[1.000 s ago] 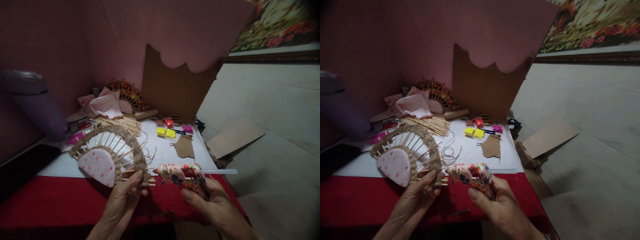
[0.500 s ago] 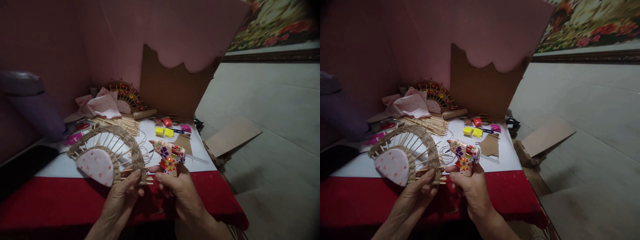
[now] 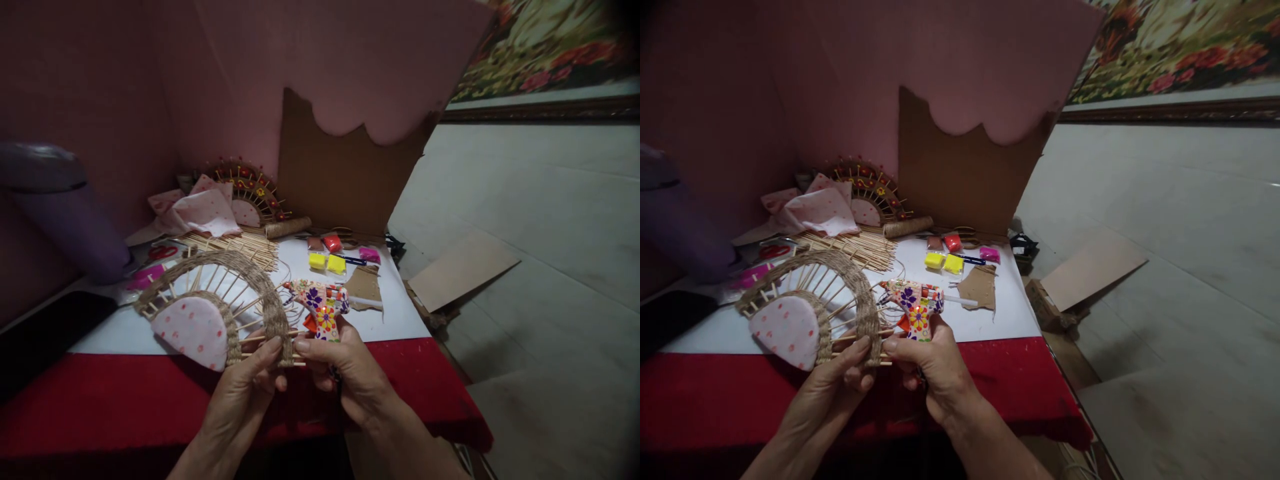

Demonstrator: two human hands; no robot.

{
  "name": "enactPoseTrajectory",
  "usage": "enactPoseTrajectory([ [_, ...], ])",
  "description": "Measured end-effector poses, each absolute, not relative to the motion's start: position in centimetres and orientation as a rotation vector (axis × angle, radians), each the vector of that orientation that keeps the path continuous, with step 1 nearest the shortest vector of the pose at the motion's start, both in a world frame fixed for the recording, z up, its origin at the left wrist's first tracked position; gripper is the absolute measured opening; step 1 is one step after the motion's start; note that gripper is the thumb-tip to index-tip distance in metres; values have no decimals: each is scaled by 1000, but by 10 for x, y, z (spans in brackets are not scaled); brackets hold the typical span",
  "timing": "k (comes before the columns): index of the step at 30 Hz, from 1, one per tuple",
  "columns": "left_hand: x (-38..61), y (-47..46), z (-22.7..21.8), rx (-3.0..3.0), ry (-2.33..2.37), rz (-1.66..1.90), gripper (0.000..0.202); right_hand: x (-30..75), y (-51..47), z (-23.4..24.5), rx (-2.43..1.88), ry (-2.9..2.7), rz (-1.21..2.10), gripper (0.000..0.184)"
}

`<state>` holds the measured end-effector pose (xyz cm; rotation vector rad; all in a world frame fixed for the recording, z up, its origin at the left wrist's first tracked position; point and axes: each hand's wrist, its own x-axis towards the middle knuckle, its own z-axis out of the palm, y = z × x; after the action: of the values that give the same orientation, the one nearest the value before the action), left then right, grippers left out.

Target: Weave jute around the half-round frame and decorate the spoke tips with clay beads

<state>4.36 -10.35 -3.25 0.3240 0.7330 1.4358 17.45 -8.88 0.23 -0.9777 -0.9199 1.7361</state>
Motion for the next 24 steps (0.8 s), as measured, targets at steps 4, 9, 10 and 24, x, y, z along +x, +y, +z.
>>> enactPoseTrajectory([
  [4,43,-104,-34,348,723,1422,22,172,-86,3,-1019,-938,1714,38],
  [9,42,-103,-33,366,706,1423,21,167,-84,7,-1032,-941,1688,40],
  [10,43,-103,-34,359,707,1424,21,166,-84,7,-1030,-935,1681,39],
  [24,44,-103,-28,337,693,1405,19,173,-85,3,-973,-1004,1703,26],
])
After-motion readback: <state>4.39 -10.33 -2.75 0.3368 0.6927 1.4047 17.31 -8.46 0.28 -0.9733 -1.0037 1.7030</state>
